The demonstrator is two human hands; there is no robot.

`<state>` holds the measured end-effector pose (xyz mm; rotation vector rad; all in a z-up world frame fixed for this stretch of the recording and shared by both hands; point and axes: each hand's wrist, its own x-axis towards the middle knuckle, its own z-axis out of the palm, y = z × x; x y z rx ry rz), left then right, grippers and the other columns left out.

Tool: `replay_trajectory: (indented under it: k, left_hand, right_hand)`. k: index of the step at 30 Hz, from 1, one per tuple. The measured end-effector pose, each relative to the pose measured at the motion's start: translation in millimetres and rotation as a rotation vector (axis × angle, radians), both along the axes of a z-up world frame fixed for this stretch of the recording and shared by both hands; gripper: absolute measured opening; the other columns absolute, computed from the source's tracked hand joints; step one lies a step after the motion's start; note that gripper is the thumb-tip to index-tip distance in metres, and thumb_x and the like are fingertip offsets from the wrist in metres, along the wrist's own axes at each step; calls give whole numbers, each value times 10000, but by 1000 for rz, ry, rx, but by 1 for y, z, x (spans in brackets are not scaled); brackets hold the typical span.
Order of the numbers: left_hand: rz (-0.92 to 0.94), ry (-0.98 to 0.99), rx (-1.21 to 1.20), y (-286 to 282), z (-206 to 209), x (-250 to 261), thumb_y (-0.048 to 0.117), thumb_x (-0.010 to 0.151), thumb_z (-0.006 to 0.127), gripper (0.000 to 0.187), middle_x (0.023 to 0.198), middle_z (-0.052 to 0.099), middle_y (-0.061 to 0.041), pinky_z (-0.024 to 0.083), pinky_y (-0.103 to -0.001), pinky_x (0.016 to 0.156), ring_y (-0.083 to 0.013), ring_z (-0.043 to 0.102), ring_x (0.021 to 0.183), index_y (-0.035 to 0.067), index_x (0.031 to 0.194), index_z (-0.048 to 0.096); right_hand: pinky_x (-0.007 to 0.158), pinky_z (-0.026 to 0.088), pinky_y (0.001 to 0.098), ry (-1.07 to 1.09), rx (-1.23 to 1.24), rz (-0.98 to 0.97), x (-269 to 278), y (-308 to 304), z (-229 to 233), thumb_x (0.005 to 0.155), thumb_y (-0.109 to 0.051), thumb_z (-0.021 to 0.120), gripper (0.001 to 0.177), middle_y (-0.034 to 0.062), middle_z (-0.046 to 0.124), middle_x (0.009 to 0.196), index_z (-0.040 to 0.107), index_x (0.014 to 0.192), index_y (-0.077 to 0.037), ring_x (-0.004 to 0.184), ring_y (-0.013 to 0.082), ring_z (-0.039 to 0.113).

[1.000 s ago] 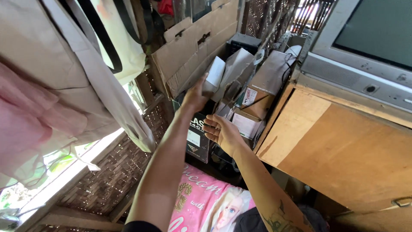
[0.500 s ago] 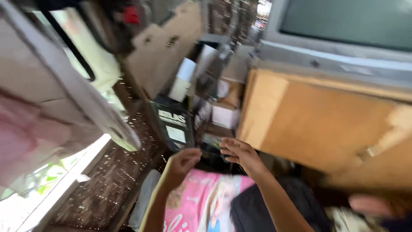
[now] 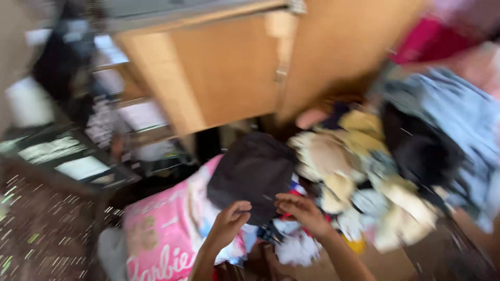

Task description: Tidying a cluttered room by sorting through various boxes and bags and storing a handheld tool in a drawer.

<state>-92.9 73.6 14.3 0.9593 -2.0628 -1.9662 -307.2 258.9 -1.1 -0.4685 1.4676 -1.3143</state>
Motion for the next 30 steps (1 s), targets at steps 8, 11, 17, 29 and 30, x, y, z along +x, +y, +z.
replay_trajectory:
  k: [8, 11, 17, 29, 30]
  left_hand:
    - [-457, 37, 59, 153, -16, -141, 200, 906, 714, 373, 1137, 773, -81, 562, -291, 851, -141, 730, 1002, 63, 1252, 675]
    - [-628, -25, 46, 221, -24, -187, 195, 881, 737, 404, 1068, 780, -75, 566, -299, 810, -142, 732, 953, 82, 1262, 665]
    - [-813, 30, 153, 358, -57, -288, 145, 825, 756, 447, 1057, 748, -19, 587, -283, 697, -131, 728, 876, 95, 1256, 643]
    - [-1031, 102, 57, 581, -63, -460, 213, 985, 715, 271, 748, 664, -64, 486, -296, 563, -132, 621, 625, -46, 906, 705]
    - [-1075, 178, 144, 598, -56, -472, 159, 966, 704, 204, 921, 705, -78, 530, -298, 666, -143, 663, 772, -43, 999, 711]
  right_hand:
    - [861, 543, 306, 84, 52, -529, -44, 207, 23, 966, -268, 639, 405, 18, 760, 1163, 667, 1328, -89, 1028, 127, 689]
    - [861, 554, 315, 57, 62, -699, -49, 273, 30, 950, -248, 650, 414, 27, 763, 1160, 661, 1326, -75, 1027, 129, 702]
    - [856, 573, 301, 56, -45, -930, -96, 414, -5, 911, -186, 697, 430, 54, 754, 1110, 646, 1309, -31, 985, 137, 715]
    - [510, 416, 266, 54, 222, -1377, -176, 620, -23, 969, -254, 713, 267, 33, 617, 704, 658, 895, -3, 566, 113, 534]
    - [528, 431, 261, 31, 183, -1432, -180, 634, -28, 965, -251, 707, 254, 35, 636, 729, 670, 919, -4, 588, 112, 557]
